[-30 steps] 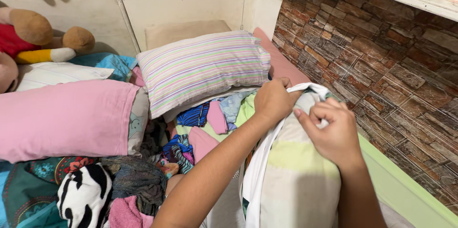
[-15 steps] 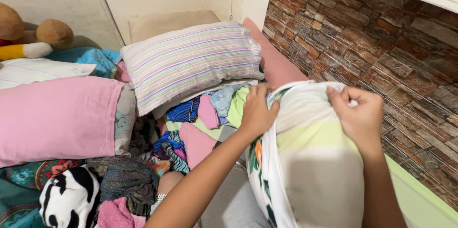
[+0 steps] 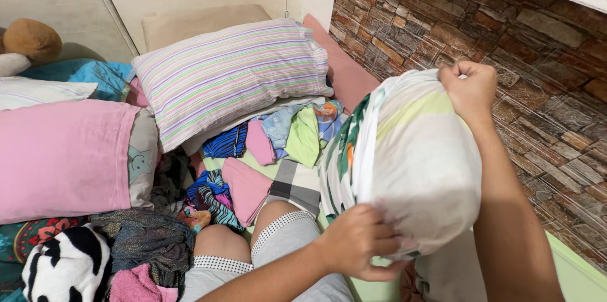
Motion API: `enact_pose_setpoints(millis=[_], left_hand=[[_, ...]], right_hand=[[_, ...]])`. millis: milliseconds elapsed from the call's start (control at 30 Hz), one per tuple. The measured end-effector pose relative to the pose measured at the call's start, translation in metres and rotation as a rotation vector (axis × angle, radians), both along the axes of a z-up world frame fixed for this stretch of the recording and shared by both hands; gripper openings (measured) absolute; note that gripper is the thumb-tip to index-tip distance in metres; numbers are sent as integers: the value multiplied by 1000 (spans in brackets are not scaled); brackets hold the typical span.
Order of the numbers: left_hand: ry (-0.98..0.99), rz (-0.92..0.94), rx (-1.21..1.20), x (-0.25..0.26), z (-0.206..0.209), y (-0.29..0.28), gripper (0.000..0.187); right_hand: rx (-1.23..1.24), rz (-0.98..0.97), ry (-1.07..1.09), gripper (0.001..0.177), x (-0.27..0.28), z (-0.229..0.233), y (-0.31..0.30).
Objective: The person folds multiple pillows and cloth items by hand on a bed, smoothing the surfaces and wrapping them together.
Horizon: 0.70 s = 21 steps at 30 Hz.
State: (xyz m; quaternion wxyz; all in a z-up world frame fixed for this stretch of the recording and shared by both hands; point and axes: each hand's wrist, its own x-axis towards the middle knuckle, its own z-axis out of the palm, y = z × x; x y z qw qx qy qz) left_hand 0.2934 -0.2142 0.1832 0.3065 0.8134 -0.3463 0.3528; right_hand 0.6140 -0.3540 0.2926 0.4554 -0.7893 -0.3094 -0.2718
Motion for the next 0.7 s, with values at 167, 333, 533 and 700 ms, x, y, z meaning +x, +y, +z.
enact_pose_setpoints(millis=[167,333,533,700], left_hand=[[-41,76,60,6,-43,15,27],[126,205,-217,30,-21,10,17],[212,601,-444,130,27,22,45],[482,536,-485,213,50,34,52]], right_hand=[[-19,-119,-36,39,19,-16,-18],[-22,-35,107,46,21,-18,-35],[18,243,199,46,-9,-24,-38],[115,593,280,44,-23,-32,-32]])
